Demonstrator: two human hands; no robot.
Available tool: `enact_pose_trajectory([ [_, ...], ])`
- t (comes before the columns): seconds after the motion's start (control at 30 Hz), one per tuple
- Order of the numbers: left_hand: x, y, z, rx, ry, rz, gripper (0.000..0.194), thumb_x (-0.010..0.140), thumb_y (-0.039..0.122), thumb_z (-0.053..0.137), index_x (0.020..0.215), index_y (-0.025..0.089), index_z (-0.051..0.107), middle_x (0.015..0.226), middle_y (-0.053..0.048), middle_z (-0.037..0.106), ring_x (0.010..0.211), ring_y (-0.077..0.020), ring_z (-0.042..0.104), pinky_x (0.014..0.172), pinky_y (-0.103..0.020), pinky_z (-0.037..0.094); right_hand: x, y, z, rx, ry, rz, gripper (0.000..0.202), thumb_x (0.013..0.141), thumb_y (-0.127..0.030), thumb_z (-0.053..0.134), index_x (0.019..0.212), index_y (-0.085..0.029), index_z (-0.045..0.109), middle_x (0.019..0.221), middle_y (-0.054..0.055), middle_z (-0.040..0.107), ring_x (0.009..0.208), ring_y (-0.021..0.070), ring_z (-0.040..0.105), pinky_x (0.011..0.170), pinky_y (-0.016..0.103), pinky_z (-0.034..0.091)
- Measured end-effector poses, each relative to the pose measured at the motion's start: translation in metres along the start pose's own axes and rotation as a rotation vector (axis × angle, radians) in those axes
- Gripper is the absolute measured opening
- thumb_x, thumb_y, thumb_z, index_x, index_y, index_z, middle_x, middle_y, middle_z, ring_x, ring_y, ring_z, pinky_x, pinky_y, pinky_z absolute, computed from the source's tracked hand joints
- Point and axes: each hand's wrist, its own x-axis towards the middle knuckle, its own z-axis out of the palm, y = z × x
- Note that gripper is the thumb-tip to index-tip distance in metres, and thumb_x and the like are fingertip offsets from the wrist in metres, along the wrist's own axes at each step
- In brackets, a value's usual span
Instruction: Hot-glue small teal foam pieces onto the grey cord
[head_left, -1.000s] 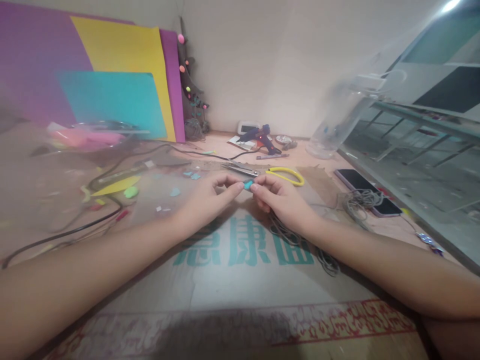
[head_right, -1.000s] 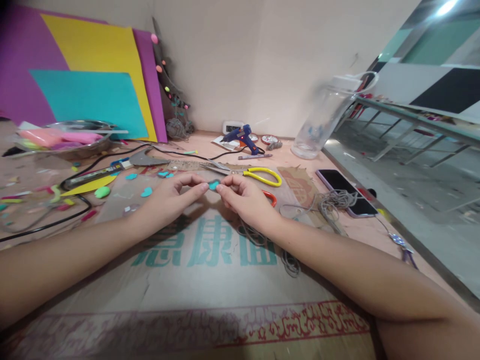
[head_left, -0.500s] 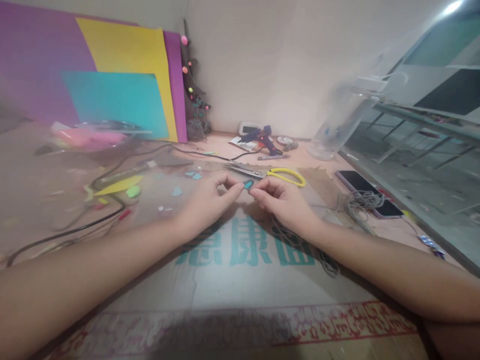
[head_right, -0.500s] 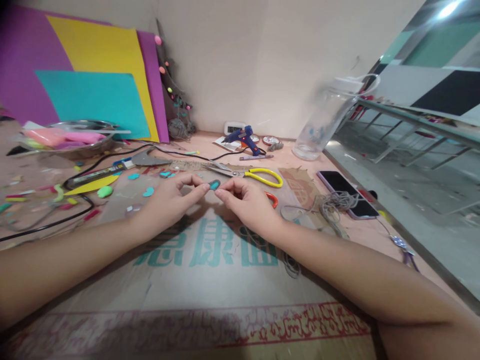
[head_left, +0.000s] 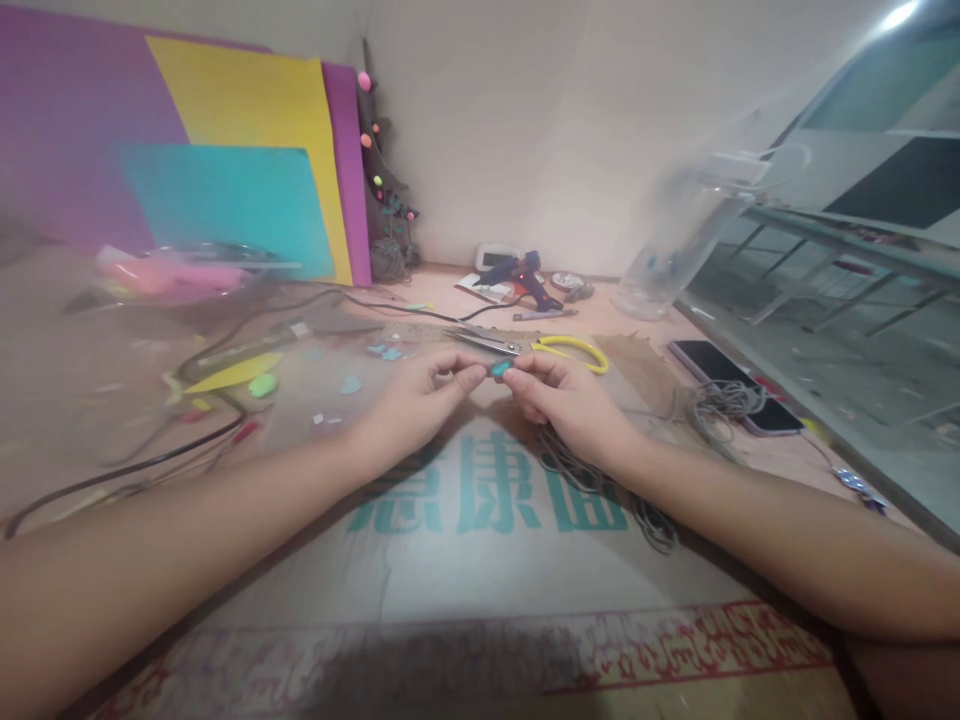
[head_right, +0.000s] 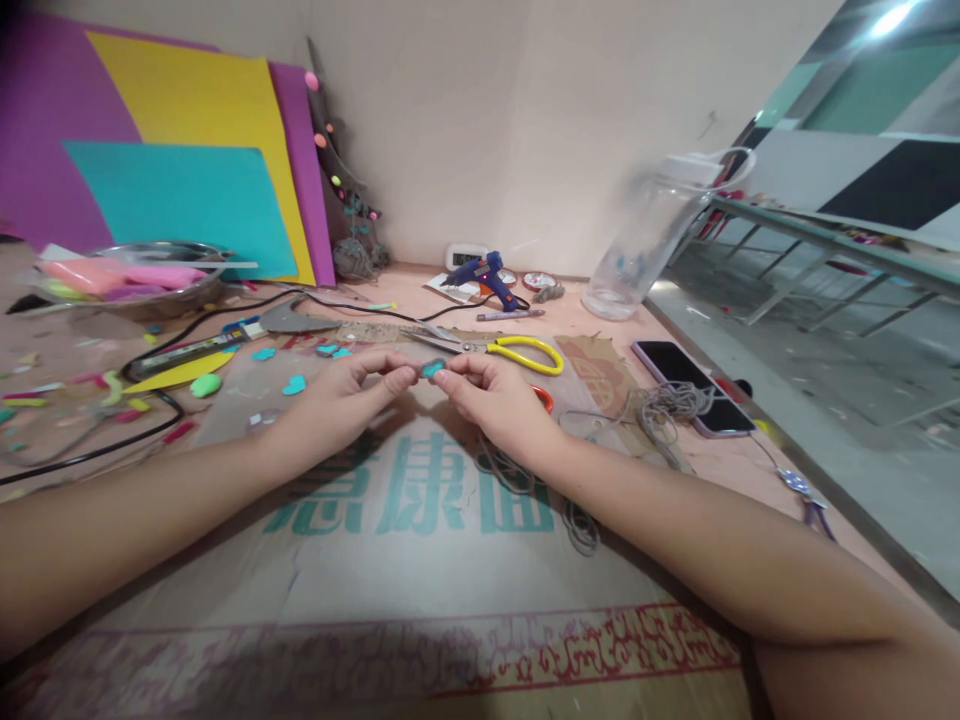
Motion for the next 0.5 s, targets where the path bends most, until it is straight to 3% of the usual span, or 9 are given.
enact_pose_trajectory([
  [0.13,-0.0016,0.0024,-0.0002,-0.007,-0.02,-0.008,0.02,0.088,0.037,0.062,0.089,0.018,0.069,0.094,-0.004,0.071,0.091,-0.0199,0.063,0.09,-0.033,0.047,0.0009,0.0002,0.0,0.004,-0.005,0.001,0.035,0.078,-0.05,0.075,0.082,-0.019,0.06,0.056,-0.008,0.042,0.046,0.0059,0.031,0.043,0.022,0.021],
  [0.5,-0.0006,0.007,0.0009,0.032,0.021,-0.031,0.015,0.083,0.033,0.061,0.077,0.019,0.063,0.081,-0.001,0.068,0.083,-0.0193,0.062,0.083,-0.032,0.048,-0.0025,-0.0042,0.004,-0.061,-0.029,0.02,0.033,0.08,-0.049,0.073,0.08,-0.02,0.057,0.054,-0.008,0.041,0.046,0.0063,0.031,0.042,0.022,0.021],
])
